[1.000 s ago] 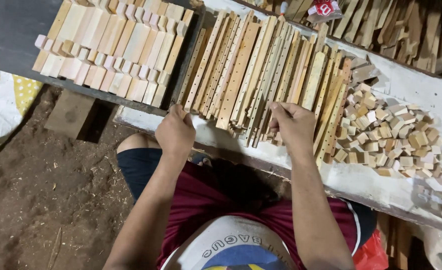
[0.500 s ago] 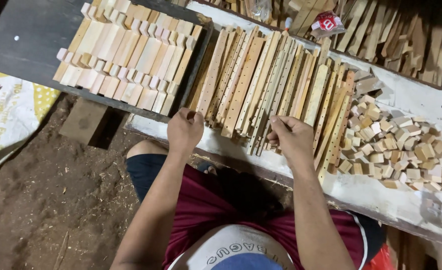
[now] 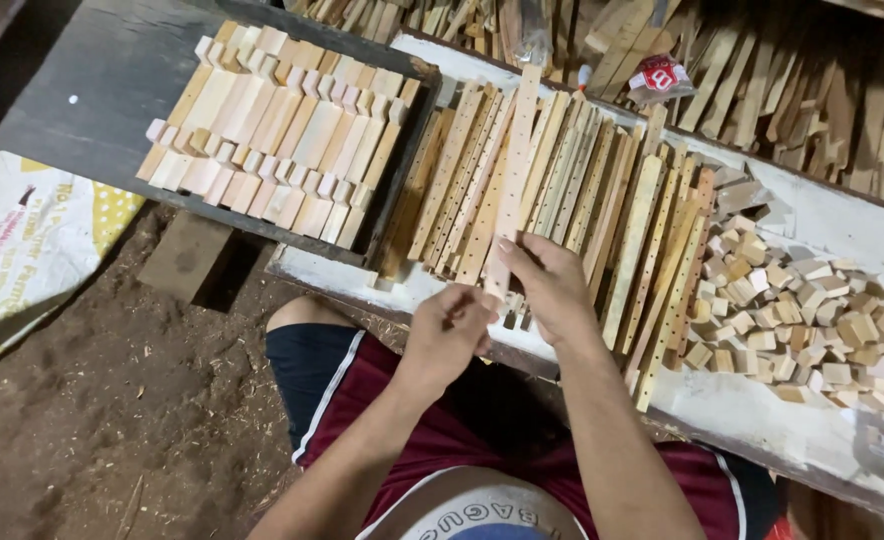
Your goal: The person sits at a low workbench, picks small wooden blocks from a pile, and presses them into the holes of slotted wooden strips, then places the filled strips into a tray alongside other completed strips.
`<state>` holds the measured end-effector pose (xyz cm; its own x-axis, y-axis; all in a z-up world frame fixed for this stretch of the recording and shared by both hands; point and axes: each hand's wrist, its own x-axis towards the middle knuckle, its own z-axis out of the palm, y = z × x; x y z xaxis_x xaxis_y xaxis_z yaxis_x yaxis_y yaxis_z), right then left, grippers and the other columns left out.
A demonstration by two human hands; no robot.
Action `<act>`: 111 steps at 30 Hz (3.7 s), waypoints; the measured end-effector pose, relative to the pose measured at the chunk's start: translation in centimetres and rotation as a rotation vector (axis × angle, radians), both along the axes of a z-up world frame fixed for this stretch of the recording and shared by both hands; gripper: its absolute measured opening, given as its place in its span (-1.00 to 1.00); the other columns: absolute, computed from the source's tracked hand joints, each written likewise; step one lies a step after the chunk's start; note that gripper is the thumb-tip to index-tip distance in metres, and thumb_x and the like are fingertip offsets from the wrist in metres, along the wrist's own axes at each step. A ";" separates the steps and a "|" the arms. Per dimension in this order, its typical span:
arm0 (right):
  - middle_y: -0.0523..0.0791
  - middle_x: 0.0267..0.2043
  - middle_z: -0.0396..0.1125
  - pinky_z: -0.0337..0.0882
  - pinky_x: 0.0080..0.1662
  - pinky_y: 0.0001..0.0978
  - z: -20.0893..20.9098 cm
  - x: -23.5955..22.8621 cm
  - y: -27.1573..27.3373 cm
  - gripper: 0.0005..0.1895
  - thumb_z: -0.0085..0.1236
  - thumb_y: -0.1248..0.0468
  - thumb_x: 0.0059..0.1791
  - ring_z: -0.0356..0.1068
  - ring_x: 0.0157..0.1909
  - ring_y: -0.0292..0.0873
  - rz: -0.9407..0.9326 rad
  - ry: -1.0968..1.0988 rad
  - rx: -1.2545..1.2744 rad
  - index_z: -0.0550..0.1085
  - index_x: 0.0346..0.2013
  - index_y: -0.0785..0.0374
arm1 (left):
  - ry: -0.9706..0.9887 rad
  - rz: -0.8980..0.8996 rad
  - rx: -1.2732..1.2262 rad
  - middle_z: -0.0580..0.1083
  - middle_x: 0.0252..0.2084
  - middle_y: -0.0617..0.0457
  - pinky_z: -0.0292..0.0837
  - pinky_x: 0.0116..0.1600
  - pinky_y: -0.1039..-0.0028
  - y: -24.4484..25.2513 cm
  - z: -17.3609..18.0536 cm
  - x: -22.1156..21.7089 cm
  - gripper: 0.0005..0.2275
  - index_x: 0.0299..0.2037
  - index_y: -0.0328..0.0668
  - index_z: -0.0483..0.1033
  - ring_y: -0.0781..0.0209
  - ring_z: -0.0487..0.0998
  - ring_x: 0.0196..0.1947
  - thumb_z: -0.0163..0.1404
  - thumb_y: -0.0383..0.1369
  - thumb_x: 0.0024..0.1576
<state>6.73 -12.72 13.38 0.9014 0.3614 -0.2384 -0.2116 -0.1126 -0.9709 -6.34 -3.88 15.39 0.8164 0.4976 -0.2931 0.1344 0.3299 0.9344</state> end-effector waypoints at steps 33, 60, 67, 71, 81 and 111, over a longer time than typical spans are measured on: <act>-0.03 -0.47 0.41 0.54 -0.38 -0.43 0.4 -1.7 -6.3 -0.56 0.44 0.23 -0.12 0.47 -0.46 -0.23 0.141 0.097 0.063 0.58 -0.10 0.54 | -0.155 0.084 -0.205 0.47 -0.14 -0.27 0.57 -0.08 0.14 2.8 -2.2 6.5 -0.60 0.24 -0.51 0.40 0.07 0.51 -0.21 0.09 -0.54 0.18; 0.09 -0.08 0.57 0.51 0.06 -0.04 -0.6 -3.5 -10.2 -0.50 0.49 0.15 -0.21 0.54 0.06 0.16 -0.089 -0.183 -0.330 0.62 -0.05 0.33 | -0.022 -0.070 -0.094 0.46 -0.07 -0.26 0.64 -0.21 0.26 -0.6 -0.8 9.7 -0.55 0.24 -0.50 0.35 -0.01 0.59 -0.19 0.12 -0.46 0.16; -0.08 -0.34 0.57 0.55 -0.17 -0.26 -4.5 -3.6 -13.5 -0.79 0.35 0.20 -0.17 0.59 -0.15 0.01 -0.238 -0.366 -0.447 0.66 -0.26 0.11 | 0.056 -0.249 0.047 0.46 -0.05 -0.40 0.67 -0.21 0.05 -5.2 -3.5 11.2 -0.61 0.19 -0.57 0.33 -0.21 0.63 -0.13 0.04 -0.42 0.23; 0.01 -0.41 0.52 0.52 -0.28 -0.17 -5.7 -3.1 -15.6 -0.75 0.25 0.24 -0.18 0.54 -0.25 0.15 -0.276 -0.442 -0.518 0.65 -0.22 0.16 | 0.170 -0.294 0.131 0.41 -0.24 -0.24 0.68 -0.24 0.21 -8.8 -3.7 11.3 -0.67 -0.04 -0.57 0.41 0.01 0.57 -0.26 0.09 -0.34 0.18; -0.05 -0.42 0.55 0.57 -0.25 -0.23 -6.1 -1.5 -19.7 -0.87 0.31 0.12 -0.06 0.57 -0.27 0.04 -0.362 -0.376 -0.424 0.68 -0.27 0.02 | 0.242 -0.316 0.097 0.40 -0.24 -0.38 0.64 -0.31 0.10 -12.5 -4.7 12.2 -0.61 0.06 -0.68 0.33 -0.16 0.63 -0.33 0.05 -0.38 0.19; -0.11 -0.07 0.43 0.49 0.06 -0.16 -9.5 20.0 -30.6 -0.69 0.30 0.22 -0.08 0.48 0.04 -0.01 0.120 -0.914 -1.391 0.55 -0.04 0.04 | 0.306 -0.471 0.921 0.59 -0.17 -0.29 0.55 -0.03 0.05 -14.1 -0.5 11.8 -0.62 0.11 -0.28 0.37 -0.25 0.65 -0.13 -0.06 -0.13 0.26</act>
<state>26.69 -43.28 3.87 0.9004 0.4125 0.1384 0.4041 -0.9107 0.0858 5.42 -17.97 14.86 0.9391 0.2862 -0.1904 0.3340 -0.6285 0.7025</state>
